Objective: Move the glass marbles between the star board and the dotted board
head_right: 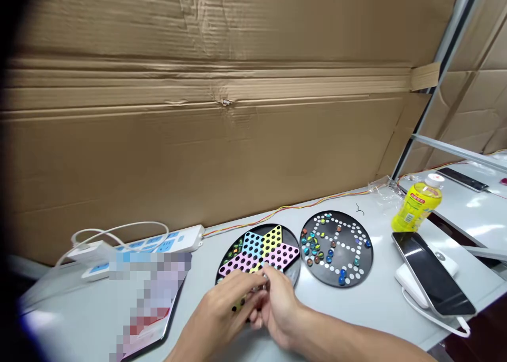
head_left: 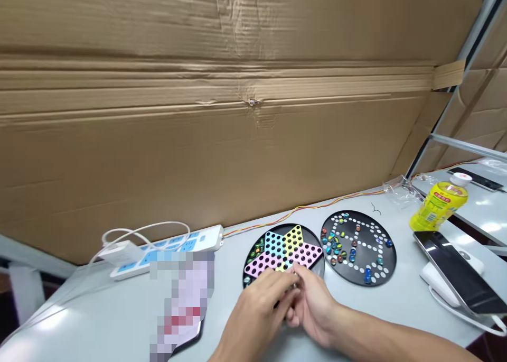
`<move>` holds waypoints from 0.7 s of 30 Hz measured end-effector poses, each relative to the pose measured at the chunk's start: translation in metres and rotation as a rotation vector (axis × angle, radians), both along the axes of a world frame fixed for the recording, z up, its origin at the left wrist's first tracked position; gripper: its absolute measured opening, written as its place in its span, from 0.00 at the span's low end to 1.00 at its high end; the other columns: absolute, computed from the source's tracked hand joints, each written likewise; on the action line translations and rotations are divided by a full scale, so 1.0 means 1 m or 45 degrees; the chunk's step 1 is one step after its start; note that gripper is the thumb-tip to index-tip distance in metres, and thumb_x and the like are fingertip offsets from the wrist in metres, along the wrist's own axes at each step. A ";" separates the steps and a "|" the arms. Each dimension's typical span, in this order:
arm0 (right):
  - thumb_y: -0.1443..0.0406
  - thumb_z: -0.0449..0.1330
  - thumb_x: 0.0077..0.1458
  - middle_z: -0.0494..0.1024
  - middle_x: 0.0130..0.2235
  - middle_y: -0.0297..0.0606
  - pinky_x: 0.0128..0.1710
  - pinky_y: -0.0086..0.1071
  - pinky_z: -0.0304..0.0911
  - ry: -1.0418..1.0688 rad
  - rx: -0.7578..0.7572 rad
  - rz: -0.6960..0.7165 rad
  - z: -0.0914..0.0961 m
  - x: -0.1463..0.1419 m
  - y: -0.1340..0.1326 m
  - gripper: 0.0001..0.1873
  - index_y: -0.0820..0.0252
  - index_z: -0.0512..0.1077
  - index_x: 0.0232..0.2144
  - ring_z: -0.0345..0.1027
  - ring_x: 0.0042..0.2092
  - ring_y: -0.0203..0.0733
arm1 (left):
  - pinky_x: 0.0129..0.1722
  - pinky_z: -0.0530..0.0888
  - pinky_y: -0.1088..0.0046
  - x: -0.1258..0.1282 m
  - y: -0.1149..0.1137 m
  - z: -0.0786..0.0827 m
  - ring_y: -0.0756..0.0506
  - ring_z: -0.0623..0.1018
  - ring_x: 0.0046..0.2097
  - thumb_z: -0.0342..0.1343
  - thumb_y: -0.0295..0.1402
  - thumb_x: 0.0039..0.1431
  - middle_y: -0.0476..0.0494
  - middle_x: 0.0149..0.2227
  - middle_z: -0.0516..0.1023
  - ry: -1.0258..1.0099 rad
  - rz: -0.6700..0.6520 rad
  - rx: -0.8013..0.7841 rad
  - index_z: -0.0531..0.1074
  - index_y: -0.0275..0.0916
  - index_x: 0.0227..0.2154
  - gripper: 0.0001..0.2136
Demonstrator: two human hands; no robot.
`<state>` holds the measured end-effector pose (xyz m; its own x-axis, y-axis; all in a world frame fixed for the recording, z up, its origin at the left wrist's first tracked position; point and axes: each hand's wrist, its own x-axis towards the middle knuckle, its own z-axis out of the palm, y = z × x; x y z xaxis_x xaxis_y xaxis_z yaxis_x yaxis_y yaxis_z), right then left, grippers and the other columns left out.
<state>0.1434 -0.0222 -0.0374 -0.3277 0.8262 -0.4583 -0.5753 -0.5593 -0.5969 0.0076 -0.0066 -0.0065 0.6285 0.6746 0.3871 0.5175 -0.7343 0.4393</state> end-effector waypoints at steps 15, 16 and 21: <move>0.57 0.60 0.56 0.65 0.21 0.25 0.16 0.21 0.31 0.220 -0.060 -0.300 0.022 0.037 0.023 0.13 0.60 0.65 0.29 0.44 0.15 0.23 | 0.40 0.74 0.70 -0.042 0.024 0.013 0.43 0.79 0.40 0.44 0.42 0.68 0.46 0.41 0.82 0.213 0.520 -0.237 0.75 0.43 0.38 0.16; 0.56 0.60 0.56 0.65 0.21 0.25 0.16 0.21 0.30 0.214 -0.051 -0.322 0.022 0.041 0.027 0.14 0.60 0.64 0.29 0.44 0.15 0.23 | 0.39 0.73 0.69 -0.048 0.027 0.013 0.43 0.79 0.40 0.45 0.42 0.66 0.47 0.41 0.82 0.330 0.576 -0.296 0.75 0.44 0.37 0.15; 0.55 0.58 0.57 0.65 0.21 0.25 0.15 0.21 0.30 0.214 -0.002 -0.387 0.017 0.050 0.034 0.14 0.59 0.64 0.29 0.45 0.15 0.24 | 0.38 0.70 0.68 -0.056 0.031 0.014 0.40 0.80 0.42 0.54 0.41 0.55 0.46 0.43 0.81 0.673 0.637 -0.450 0.75 0.45 0.38 0.11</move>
